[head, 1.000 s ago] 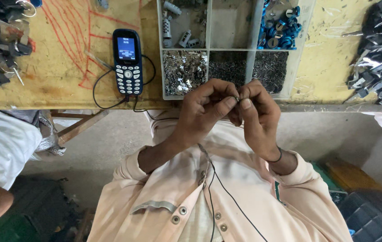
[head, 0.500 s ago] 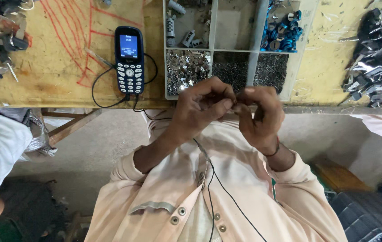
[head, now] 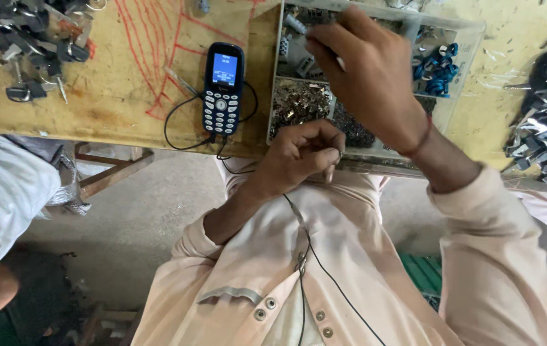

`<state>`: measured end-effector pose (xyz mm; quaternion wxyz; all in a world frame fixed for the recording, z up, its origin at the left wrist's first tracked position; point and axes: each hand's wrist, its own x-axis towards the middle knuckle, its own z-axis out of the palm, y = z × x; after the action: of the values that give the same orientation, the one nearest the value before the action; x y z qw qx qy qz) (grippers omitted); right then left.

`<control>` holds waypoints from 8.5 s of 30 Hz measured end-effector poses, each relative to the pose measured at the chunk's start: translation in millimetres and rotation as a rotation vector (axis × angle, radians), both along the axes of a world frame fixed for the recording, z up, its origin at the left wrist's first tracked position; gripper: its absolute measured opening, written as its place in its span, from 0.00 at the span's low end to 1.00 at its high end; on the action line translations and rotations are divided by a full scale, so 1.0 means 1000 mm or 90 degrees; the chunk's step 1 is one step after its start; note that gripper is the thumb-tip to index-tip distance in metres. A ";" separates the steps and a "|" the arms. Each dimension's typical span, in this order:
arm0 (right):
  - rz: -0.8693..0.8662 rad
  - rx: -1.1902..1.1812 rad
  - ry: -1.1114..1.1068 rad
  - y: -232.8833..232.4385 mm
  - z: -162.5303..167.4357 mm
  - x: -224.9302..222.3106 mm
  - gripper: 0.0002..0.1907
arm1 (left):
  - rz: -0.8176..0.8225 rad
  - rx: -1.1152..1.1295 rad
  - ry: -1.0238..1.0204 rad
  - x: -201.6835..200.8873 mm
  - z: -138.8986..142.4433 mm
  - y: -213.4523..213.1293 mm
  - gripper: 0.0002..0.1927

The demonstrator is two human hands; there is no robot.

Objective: The person sits at a workbench and assembles small padlocks, picking lock bodies, shackle pieces and small pins from a compartment tray and fitting the parts together by hand, placing finished units aside. They briefly press buttons on a mobile phone on the bench before returning to assembly.

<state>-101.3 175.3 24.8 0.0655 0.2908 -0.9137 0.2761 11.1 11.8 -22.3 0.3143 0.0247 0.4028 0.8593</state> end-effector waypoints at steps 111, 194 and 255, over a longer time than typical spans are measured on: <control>-0.059 -0.542 -0.729 0.093 0.014 0.116 0.18 | 0.081 -0.436 0.856 -0.009 0.042 0.015 0.09; 0.064 0.166 -0.137 0.050 0.009 0.073 0.09 | 0.167 -0.823 0.563 -0.016 0.038 -0.008 0.09; -0.034 -0.111 -0.379 0.100 0.031 0.108 0.10 | 0.110 -0.386 0.161 -0.004 0.010 0.006 0.04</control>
<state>6.4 275.7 56.3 -0.1732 0.1664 -0.8730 0.4245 6.7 17.3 -12.3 0.1811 0.0023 0.6766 0.7137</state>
